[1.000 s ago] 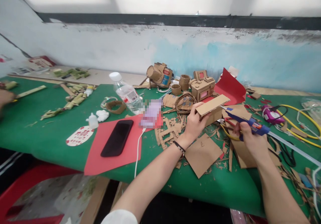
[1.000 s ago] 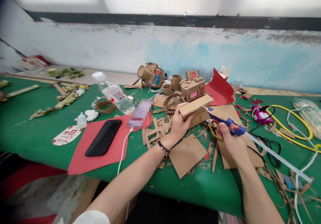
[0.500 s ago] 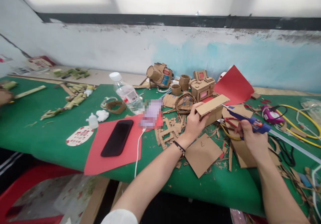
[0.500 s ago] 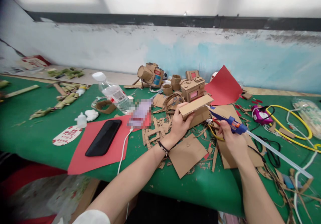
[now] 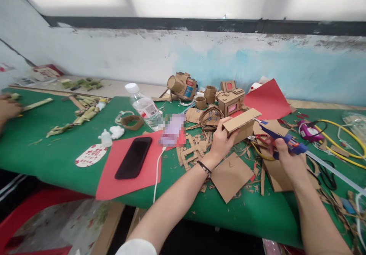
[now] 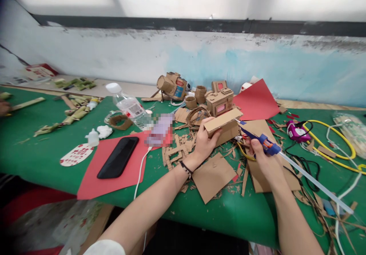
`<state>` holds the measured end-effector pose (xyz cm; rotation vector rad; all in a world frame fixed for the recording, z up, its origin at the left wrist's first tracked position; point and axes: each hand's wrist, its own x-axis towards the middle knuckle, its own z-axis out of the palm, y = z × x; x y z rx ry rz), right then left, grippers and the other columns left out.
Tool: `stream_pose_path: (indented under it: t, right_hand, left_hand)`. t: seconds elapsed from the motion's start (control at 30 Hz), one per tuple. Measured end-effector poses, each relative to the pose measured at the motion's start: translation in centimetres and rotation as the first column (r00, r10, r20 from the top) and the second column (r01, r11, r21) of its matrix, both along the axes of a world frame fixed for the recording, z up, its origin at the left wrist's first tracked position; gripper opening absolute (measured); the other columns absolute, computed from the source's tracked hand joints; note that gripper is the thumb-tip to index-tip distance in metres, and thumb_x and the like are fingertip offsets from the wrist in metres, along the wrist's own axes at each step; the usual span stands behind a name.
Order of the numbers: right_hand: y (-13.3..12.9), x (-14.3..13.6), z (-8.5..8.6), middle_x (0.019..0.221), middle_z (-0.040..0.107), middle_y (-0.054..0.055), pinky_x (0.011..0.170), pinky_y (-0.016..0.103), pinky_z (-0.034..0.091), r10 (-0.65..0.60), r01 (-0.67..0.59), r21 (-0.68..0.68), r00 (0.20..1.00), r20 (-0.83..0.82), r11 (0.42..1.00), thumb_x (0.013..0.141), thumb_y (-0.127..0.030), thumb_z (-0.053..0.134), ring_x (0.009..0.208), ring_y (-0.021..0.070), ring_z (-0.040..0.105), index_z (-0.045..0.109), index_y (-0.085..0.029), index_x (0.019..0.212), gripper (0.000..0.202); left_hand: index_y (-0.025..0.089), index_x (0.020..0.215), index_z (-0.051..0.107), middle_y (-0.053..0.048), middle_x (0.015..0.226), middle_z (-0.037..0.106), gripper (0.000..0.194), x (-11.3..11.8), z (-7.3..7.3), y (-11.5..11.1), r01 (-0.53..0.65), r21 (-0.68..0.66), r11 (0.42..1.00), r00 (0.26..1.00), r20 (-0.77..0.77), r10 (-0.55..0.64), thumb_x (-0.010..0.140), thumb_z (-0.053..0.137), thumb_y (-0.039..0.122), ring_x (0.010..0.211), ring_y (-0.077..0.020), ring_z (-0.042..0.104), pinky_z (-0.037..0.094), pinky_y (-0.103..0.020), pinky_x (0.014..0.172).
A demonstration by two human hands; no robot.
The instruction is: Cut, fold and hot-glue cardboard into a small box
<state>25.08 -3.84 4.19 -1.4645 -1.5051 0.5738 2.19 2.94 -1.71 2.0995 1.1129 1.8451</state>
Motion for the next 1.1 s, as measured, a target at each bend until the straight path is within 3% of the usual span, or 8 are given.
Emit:
stream_pose_path:
  t: [0.17, 0.33, 0.77, 1.1]
  right_hand:
    - [0.1, 0.1, -0.7, 0.065, 0.067, 0.004, 0.069, 0.037, 0.051, -0.008, 0.006, -0.040, 0.998, -0.062, 0.999, 0.093, -0.081, 0.060, 0.066, 0.0245, 0.065, 0.068, -0.024, 0.075, 0.061]
    - [0.1, -0.2, -0.6, 0.060, 0.065, 0.005, 0.062, 0.035, 0.046, -0.135, 0.133, -0.022, 0.989, -0.057, 0.991, 0.089, -0.085, 0.062, 0.059, 0.0219, 0.060, 0.065, -0.023, 0.066, 0.067]
    - [1.0, 0.7, -1.0, 0.053, 0.060, 0.001, 0.060, 0.035, 0.046, -0.146, 0.150, 0.042, 0.987, -0.069, 0.988, 0.094, -0.082, 0.059, 0.054, 0.0202, 0.060, 0.058, -0.024, 0.058, 0.068]
    - [0.4, 0.8, -0.5, 0.068, 0.067, 0.000, 0.068, 0.034, 0.049, -0.052, 0.048, -0.052, 0.995, -0.089, 0.998, 0.099, -0.078, 0.055, 0.067, 0.0230, 0.064, 0.073, -0.024, 0.089, 0.058]
  left_hand:
    - [0.020, 0.130, 0.061, -0.014, 0.137, 0.066, 0.026, -0.1, 0.0, 0.0, 0.007, -0.002, 1.000, 1.000, -0.007, -0.007, 0.107, 0.066, 0.030, 0.121, -0.0238, 0.073, 0.062, -0.037, 0.105]
    - [0.019, 0.128, 0.062, -0.014, 0.137, 0.066, 0.023, -0.1, -0.2, 0.1, 0.022, 0.011, 1.000, 1.000, -0.002, -0.022, 0.107, 0.066, 0.028, 0.120, -0.0231, 0.074, 0.062, -0.036, 0.105]
    - [0.020, 0.132, 0.061, -0.014, 0.139, 0.065, 0.027, -0.1, -0.7, 0.2, 0.023, -0.004, 1.000, 1.000, -0.007, -0.023, 0.107, 0.064, 0.030, 0.125, -0.0242, 0.072, 0.062, -0.037, 0.107]
    - [0.019, 0.130, 0.062, -0.014, 0.137, 0.066, 0.026, 0.0, -0.2, 0.0, 0.008, 0.004, 1.000, 1.000, 0.019, -0.008, 0.107, 0.066, 0.030, 0.122, -0.0235, 0.073, 0.062, -0.036, 0.106]
